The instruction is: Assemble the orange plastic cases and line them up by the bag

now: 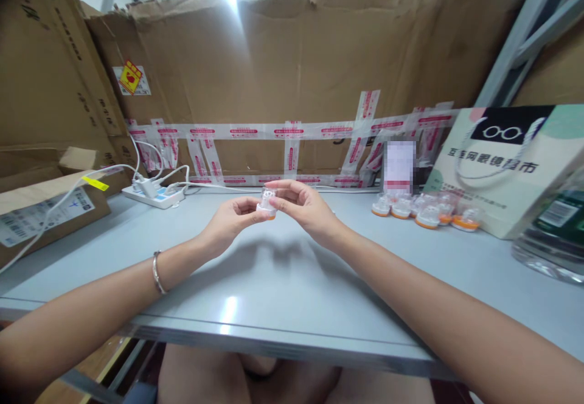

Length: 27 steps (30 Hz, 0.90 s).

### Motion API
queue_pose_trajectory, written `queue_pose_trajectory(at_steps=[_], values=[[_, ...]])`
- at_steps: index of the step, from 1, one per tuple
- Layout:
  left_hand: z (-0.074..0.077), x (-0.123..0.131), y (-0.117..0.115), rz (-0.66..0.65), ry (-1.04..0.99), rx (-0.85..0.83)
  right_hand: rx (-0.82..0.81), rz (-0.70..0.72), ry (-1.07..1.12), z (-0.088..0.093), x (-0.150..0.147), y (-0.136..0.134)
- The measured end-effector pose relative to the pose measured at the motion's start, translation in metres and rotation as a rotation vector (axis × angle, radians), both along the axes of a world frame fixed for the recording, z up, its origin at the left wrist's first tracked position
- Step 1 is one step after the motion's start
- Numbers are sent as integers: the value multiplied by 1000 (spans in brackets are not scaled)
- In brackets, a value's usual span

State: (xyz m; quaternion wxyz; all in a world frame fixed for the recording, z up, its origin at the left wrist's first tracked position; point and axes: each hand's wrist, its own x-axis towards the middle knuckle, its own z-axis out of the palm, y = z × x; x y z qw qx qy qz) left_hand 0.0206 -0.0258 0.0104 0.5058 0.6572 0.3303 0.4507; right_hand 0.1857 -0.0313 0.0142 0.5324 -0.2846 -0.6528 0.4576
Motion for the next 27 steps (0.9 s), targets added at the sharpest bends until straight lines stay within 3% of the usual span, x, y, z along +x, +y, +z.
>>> queue_pose_trajectory(at_steps=[9,14,18,21,27], values=[[-3,-5,0,78,152,135,24,-182,-29,-4,-13,-8],[-6,-5,2,170,252,386,44,-201,-69,-6,-15,-6],[-7,-5,3,229,327,546,63,-273,-303,-4,-6,-2],[-7,-5,2,188,336,532,122,-314,-500,-1,0,-1],[-1,-6,-5,37,211,323,215,-205,-506,5,3,-5]])
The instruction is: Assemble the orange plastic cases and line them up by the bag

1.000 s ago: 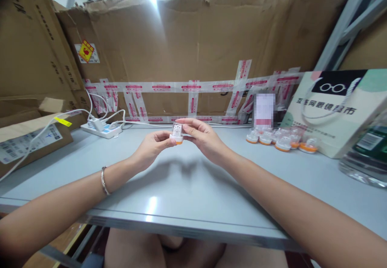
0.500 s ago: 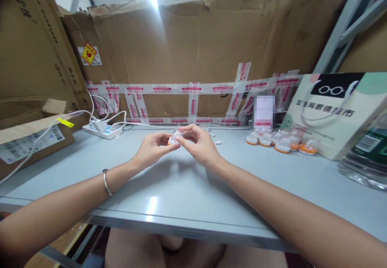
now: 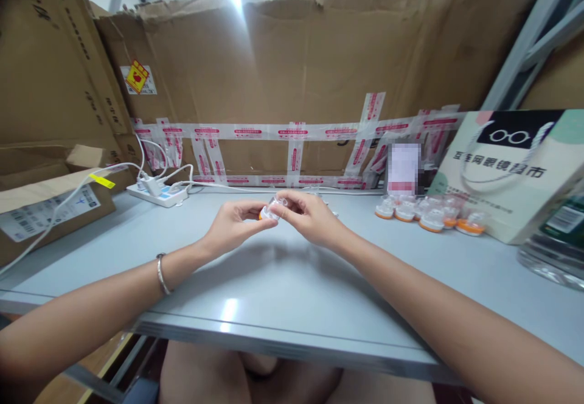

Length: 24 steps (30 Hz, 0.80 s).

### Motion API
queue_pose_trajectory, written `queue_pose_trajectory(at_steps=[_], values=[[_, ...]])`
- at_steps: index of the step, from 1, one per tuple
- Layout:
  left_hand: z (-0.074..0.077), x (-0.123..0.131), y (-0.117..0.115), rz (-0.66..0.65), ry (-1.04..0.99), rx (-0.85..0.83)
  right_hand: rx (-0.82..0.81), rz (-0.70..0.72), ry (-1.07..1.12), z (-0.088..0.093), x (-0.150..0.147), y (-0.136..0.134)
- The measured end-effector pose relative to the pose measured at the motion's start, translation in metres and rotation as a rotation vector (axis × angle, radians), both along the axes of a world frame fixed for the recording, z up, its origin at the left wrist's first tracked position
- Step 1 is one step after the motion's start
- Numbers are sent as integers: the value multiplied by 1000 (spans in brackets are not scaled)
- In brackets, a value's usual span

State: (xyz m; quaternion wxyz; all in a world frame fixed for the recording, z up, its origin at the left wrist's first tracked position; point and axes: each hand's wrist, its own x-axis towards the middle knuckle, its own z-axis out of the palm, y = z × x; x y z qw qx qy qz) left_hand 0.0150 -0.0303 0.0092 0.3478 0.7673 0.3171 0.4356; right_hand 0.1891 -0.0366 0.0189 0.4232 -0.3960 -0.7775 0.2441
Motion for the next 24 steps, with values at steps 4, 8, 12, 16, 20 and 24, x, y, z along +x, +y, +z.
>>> queue_pose_trajectory(at_steps=[4,8,12,16,20,24], values=[[5,-2,-3,-99,-6,-184,-19,170,-25,7,5,-2],[7,-3,-3,-185,4,-293,-56,302,-25,11,11,-2],[4,-1,0,-266,-63,-376,-96,346,-4,12,15,0],[4,0,2,-260,-119,-366,-108,283,52,12,16,-1],[5,2,-1,-132,-91,-282,-65,173,65,10,14,0],[1,4,-2,21,-32,-122,-65,39,39,2,5,1]])
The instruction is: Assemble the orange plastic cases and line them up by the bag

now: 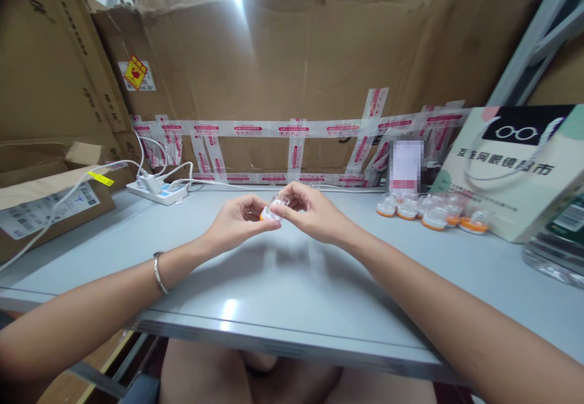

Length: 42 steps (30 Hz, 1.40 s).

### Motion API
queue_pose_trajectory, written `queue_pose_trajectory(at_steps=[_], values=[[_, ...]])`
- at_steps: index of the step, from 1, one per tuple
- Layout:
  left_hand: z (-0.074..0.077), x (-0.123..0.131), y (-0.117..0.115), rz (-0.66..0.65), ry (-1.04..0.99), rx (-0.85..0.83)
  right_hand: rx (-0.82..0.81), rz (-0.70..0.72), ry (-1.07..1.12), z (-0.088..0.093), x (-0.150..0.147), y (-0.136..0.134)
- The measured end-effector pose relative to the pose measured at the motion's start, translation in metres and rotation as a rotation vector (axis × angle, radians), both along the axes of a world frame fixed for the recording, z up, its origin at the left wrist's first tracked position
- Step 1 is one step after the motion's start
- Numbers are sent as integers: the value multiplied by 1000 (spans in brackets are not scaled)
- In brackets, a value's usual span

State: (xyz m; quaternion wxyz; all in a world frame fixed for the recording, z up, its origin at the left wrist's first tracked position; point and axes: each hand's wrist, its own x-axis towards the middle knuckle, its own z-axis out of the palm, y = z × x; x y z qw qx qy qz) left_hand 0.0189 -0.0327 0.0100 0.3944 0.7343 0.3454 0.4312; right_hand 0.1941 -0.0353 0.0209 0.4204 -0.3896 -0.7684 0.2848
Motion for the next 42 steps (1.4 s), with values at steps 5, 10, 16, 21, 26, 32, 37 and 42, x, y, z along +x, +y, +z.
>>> queue_pose_trajectory(at_steps=[5,10,16,21,26,32,37,42], values=[[-10,-1,6,84,88,182,-48,-49,53,-14,-11,2],[-16,-1,13,-17,179,64,-164,-30,32,-18,-5,13],[-11,-8,19,59,211,141,-77,-462,-253,2,58,40],[-8,-16,27,105,254,250,51,-774,-588,3,125,58],[-8,-17,31,104,300,293,1,-823,-800,-16,152,66],[8,-40,52,268,247,266,-83,-852,-879,-23,162,69],[13,-67,78,491,523,313,-205,-861,-936,-19,170,74],[15,-89,97,534,938,241,-331,-913,-1001,-17,173,82]])
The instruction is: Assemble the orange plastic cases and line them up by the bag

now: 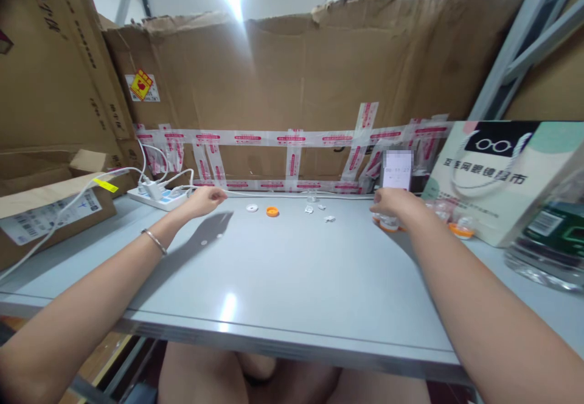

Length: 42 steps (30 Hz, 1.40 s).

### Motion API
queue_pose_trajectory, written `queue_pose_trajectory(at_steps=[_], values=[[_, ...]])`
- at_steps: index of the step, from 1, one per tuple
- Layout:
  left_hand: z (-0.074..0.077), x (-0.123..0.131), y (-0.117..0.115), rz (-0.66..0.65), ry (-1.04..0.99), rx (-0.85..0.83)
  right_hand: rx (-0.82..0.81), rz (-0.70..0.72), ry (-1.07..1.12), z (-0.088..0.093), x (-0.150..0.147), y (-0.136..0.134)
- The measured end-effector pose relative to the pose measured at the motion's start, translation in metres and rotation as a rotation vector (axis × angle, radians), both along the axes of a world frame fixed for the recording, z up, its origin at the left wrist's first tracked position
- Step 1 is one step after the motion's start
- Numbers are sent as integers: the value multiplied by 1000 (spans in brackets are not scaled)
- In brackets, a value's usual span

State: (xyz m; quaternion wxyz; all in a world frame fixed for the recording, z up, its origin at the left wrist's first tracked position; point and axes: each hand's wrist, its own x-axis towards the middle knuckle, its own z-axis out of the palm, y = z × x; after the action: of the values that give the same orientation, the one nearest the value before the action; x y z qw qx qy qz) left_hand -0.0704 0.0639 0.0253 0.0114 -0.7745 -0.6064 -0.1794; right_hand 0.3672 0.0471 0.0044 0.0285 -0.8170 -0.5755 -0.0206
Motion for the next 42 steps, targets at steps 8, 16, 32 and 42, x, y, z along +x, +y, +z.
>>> queue_pose_trajectory(at_steps=[8,16,32,42], values=[[25,-71,12,313,236,-129,112,-28,-60,13,-19,-13],[-1,-81,26,352,324,-177,364,78,-15,22,-43,-26],[-3,38,-35,-564,-39,-232,561,437,187,12,-74,-25],[-33,74,-43,-779,-317,-130,492,724,317,2,-109,-31]])
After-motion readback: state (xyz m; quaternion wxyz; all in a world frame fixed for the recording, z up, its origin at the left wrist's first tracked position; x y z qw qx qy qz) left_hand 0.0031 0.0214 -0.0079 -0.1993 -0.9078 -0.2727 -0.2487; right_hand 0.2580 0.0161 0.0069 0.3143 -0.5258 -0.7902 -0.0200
